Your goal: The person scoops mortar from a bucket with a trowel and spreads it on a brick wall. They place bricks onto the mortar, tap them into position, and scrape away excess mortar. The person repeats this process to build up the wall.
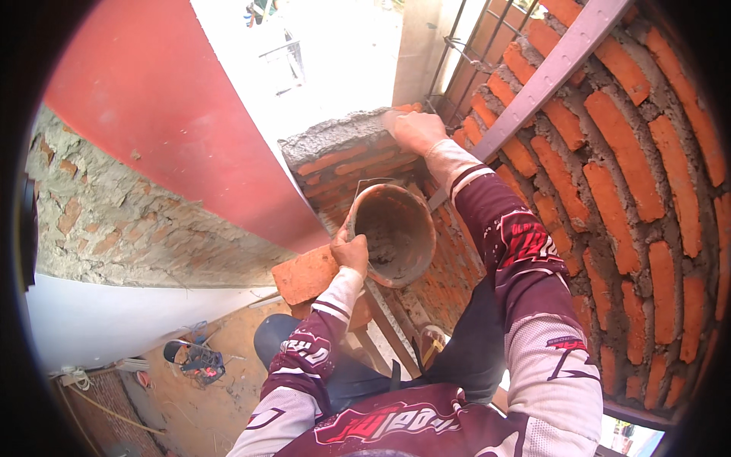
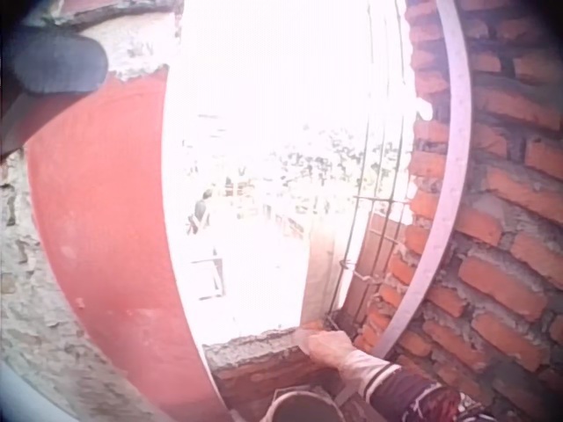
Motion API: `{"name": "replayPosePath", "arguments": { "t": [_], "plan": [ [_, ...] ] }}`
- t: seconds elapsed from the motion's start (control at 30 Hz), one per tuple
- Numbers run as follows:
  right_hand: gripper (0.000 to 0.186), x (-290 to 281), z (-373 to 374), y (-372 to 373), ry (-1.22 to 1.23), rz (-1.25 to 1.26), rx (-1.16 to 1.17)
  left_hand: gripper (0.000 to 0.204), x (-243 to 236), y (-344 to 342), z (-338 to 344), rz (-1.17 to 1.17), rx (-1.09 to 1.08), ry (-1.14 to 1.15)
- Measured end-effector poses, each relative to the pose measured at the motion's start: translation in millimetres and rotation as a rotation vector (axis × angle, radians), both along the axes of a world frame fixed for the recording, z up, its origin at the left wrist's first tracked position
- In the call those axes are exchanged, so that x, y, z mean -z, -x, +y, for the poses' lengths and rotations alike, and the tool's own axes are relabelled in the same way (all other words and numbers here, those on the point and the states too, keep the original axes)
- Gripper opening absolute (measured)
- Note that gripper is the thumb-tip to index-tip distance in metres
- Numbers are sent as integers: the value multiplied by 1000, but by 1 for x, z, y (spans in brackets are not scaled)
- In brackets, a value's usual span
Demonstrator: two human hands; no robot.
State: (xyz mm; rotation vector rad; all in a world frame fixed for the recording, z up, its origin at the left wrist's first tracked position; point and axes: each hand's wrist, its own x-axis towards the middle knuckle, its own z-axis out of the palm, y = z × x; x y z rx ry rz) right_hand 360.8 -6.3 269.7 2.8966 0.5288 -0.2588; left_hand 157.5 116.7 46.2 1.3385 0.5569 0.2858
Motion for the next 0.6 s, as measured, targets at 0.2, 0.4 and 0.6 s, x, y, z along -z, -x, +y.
{"name": "replayPosePath", "arguments": {
  "t": [0.2,0.4,0.6],
  "plan": [
    [26,14,-36,-13,-9,-130,101,52,-4,-1,-1,-12,-8,-15],
    [25,27,-13,-46,37,-322,40,50,-2,-1,-2,21,-19,-40],
    [22,38,37,-73,338,-268,-65,49,2,1,-3,8,-24,-104]
  ]
}}
